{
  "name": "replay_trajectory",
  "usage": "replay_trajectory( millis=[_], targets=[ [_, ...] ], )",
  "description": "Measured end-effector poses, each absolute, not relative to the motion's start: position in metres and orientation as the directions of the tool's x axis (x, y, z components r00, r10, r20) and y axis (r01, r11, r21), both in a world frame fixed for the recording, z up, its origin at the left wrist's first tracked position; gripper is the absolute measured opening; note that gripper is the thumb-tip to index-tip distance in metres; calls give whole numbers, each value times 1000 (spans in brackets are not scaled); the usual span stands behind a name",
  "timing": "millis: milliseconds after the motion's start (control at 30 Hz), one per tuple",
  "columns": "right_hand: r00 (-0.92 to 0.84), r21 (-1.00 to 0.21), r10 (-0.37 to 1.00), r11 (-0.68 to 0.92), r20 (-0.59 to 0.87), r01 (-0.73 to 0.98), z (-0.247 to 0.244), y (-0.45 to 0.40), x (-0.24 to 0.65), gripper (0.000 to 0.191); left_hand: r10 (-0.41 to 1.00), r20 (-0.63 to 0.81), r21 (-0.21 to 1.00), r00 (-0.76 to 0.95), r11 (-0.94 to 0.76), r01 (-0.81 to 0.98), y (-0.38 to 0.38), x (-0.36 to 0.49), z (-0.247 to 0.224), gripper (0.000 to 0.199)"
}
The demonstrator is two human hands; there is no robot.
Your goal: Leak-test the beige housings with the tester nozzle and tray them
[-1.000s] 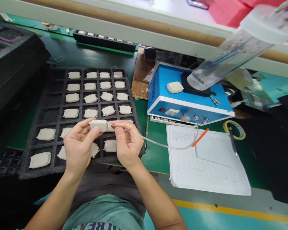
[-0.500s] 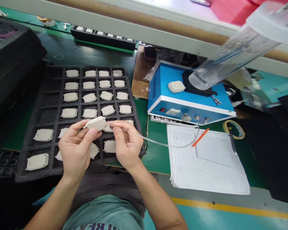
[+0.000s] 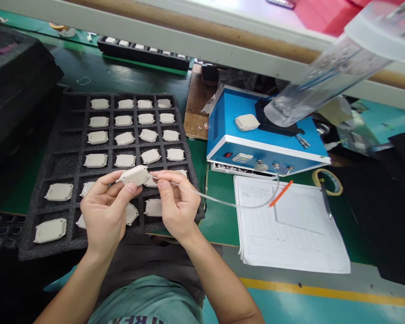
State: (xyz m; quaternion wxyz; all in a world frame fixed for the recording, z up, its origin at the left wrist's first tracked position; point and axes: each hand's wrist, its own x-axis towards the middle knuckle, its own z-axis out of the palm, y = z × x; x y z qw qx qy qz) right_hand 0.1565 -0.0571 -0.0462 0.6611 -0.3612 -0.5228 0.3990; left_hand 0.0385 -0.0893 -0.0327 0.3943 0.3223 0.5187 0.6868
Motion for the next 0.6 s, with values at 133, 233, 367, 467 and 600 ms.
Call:
replay_trajectory(
  millis=[133, 233, 367, 467, 600],
  targets=[
    [131, -898, 908, 415, 398, -145, -45, -57, 157, 12, 881, 41, 966, -472, -155, -207, -89, 38, -32, 31],
    [129, -893, 906, 420, 402, -165, -45, -56, 157, 11, 887, 59, 956, -457, -183, -231, -89, 38, -32, 29],
    [133, -890, 906, 420, 402, -178, -47, -56, 157, 10, 892, 70, 950, -447, -196, -243, -89, 38, -32, 28],
    [135, -886, 907, 419, 399, -200, -47, -55, 156, 10, 895, 78, 949, -439, -202, -241, -89, 38, -32, 27],
    [127, -886, 912, 410, 391, -217, -47, -55, 156, 10, 895, 75, 952, -440, -196, -236, -89, 37, -32, 27]
  ],
)
